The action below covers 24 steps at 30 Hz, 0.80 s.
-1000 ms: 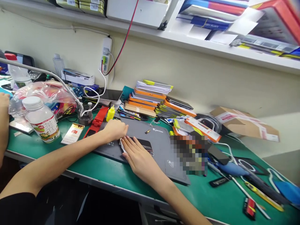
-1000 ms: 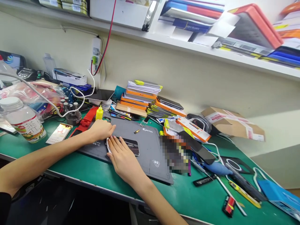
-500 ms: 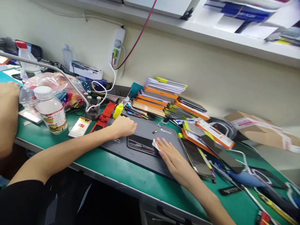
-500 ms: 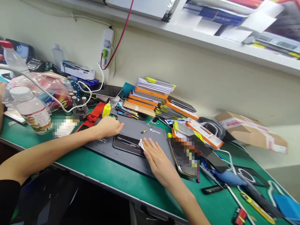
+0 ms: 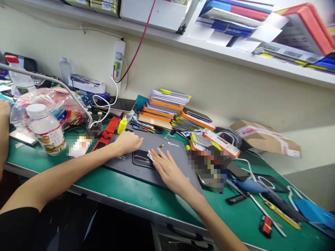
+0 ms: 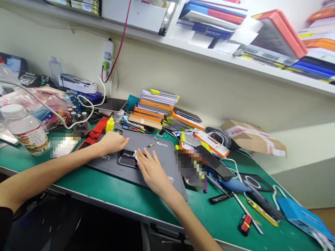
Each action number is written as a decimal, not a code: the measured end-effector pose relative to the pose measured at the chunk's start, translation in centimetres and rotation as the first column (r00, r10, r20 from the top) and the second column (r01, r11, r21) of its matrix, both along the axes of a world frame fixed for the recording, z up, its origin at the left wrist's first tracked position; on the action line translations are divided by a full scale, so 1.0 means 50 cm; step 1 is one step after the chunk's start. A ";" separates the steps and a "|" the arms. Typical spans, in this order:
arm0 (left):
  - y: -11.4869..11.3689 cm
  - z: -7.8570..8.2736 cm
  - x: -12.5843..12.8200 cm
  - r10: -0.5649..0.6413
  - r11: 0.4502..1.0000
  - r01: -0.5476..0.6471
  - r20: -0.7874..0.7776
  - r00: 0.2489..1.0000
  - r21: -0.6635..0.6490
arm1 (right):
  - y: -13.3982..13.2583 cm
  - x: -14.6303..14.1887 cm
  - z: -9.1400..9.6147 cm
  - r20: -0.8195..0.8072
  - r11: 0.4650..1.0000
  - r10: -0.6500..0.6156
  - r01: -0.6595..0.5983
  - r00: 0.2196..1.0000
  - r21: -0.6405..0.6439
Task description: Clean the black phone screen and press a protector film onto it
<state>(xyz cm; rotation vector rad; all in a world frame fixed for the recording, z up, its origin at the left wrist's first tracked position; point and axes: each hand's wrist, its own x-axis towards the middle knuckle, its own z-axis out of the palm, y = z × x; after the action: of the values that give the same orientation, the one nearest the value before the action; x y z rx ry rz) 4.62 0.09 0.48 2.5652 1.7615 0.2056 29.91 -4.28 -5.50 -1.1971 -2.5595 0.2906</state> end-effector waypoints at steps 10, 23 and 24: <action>0.009 0.011 -0.016 0.036 0.998 -0.041 -0.123 0.992 -0.039 | 0.003 -0.116 0.049 0.067 0.966 0.218 -0.225 0.974 0.131; 0.006 -0.013 -0.006 0.042 0.997 -0.042 -0.004 0.999 -0.068 | -0.094 0.073 0.012 0.045 0.970 0.040 -0.050 0.998 0.239; 0.006 -0.017 -0.006 0.030 0.997 -0.030 -0.007 1.000 -0.076 | -0.093 0.082 0.008 0.036 0.972 0.024 -0.031 0.999 0.232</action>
<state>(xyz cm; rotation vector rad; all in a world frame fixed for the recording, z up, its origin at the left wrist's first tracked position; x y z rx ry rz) 4.32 0.40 -0.35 2.4909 1.7745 0.1298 34.01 -8.95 -5.08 -1.0888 -2.5545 -0.0243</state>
